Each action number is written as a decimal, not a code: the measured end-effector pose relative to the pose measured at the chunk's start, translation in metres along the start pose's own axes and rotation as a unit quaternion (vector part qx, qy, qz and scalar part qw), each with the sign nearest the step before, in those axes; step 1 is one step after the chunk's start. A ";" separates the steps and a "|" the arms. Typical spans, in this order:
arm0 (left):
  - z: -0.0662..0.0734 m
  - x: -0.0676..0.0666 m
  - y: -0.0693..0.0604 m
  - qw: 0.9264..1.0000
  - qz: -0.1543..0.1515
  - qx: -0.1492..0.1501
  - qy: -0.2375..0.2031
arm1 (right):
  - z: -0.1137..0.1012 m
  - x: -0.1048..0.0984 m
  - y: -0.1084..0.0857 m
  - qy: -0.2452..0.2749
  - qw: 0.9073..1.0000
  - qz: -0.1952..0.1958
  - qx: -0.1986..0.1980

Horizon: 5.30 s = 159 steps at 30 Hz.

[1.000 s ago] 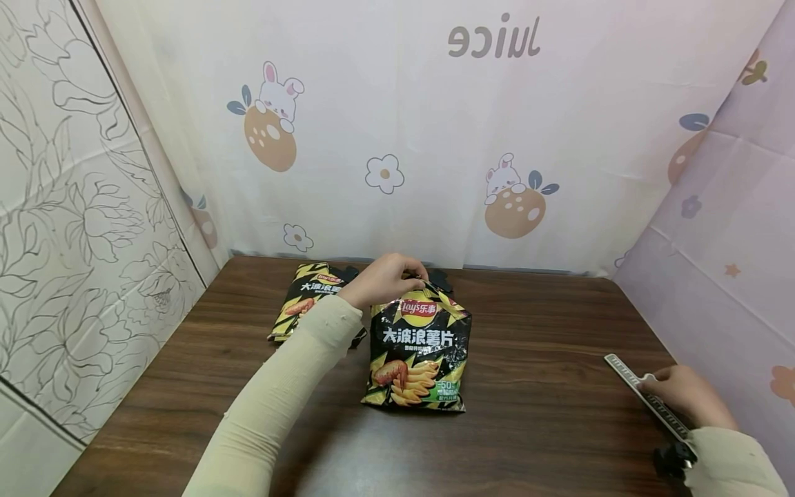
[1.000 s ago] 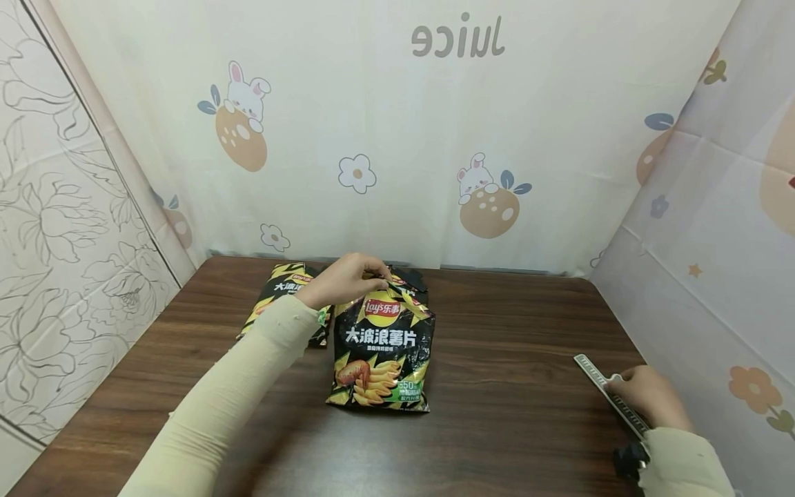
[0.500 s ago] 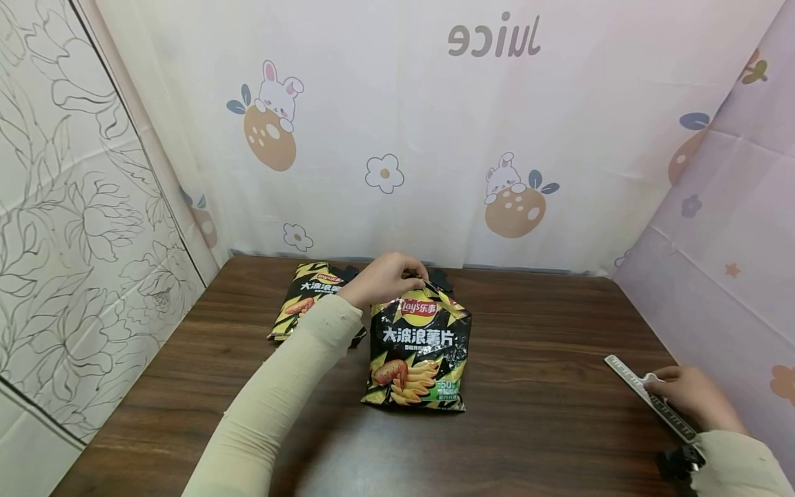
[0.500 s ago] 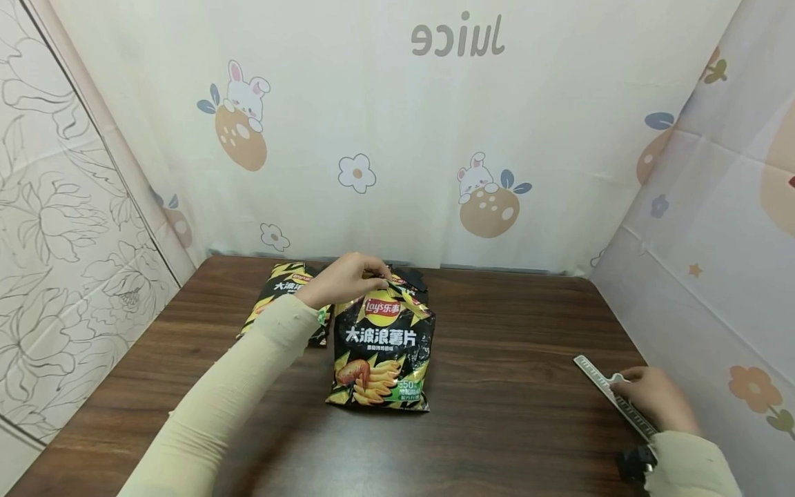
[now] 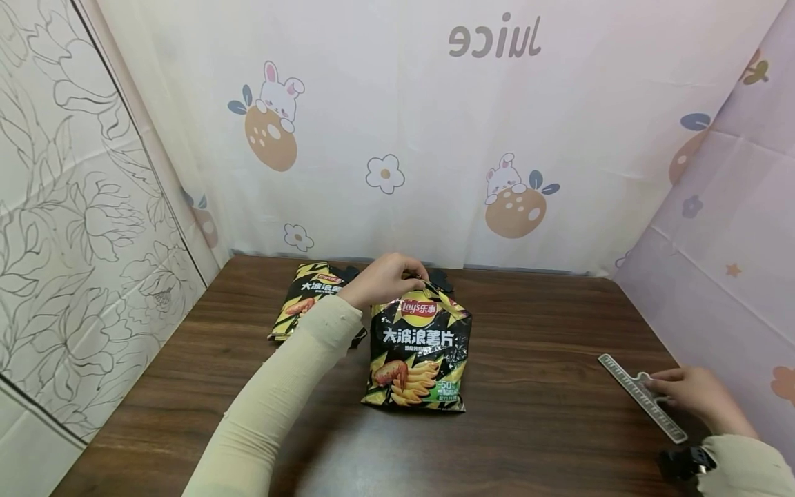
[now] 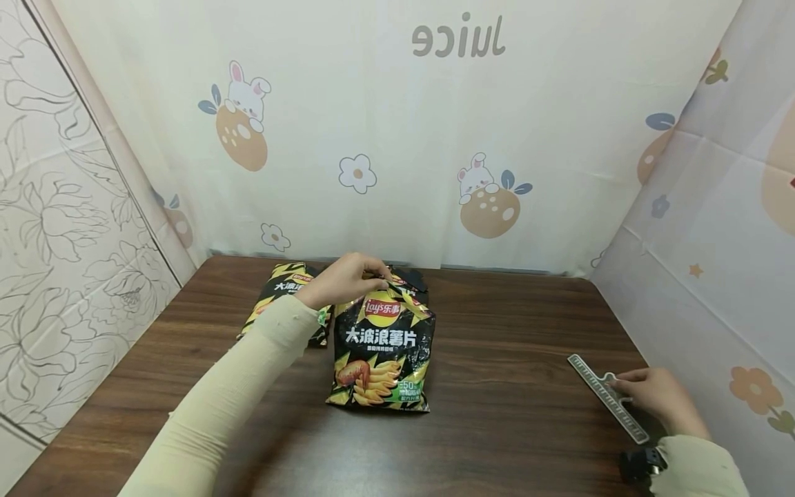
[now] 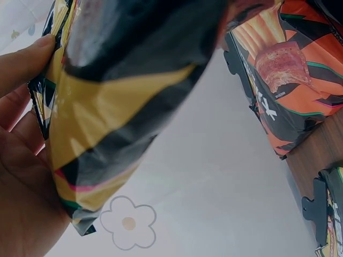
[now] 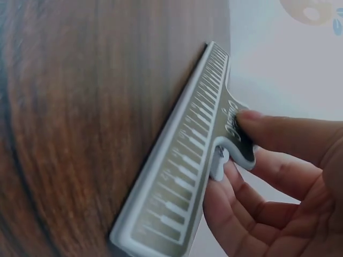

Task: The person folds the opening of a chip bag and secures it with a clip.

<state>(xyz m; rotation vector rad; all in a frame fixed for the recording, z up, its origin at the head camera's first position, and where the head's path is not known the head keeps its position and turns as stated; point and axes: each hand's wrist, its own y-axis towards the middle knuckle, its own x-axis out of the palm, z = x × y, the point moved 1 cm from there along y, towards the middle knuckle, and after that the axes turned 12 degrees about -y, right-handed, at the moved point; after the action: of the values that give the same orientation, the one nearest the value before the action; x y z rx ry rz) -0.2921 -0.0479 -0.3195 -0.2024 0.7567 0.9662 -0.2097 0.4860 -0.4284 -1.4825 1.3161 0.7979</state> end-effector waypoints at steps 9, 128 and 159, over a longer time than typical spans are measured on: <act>-0.001 -0.001 0.000 1.000 0.000 0.006 -0.010 | -0.006 -0.002 -0.001 0.044 0.999 0.000 0.004; 0.001 -0.003 -0.006 0.997 0.036 -0.007 -0.065 | -0.293 0.004 0.012 0.177 0.934 0.145 -0.276; -0.002 -0.005 -0.008 0.996 0.054 0.051 -0.050 | -0.304 0.016 0.020 0.206 0.928 0.120 -0.285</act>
<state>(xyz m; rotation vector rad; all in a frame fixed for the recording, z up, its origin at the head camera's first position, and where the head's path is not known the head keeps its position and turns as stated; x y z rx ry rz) -0.2885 -0.0564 -0.3187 -0.0228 0.7288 1.0295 -0.2625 0.1960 -0.3495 -2.0553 1.6923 1.1387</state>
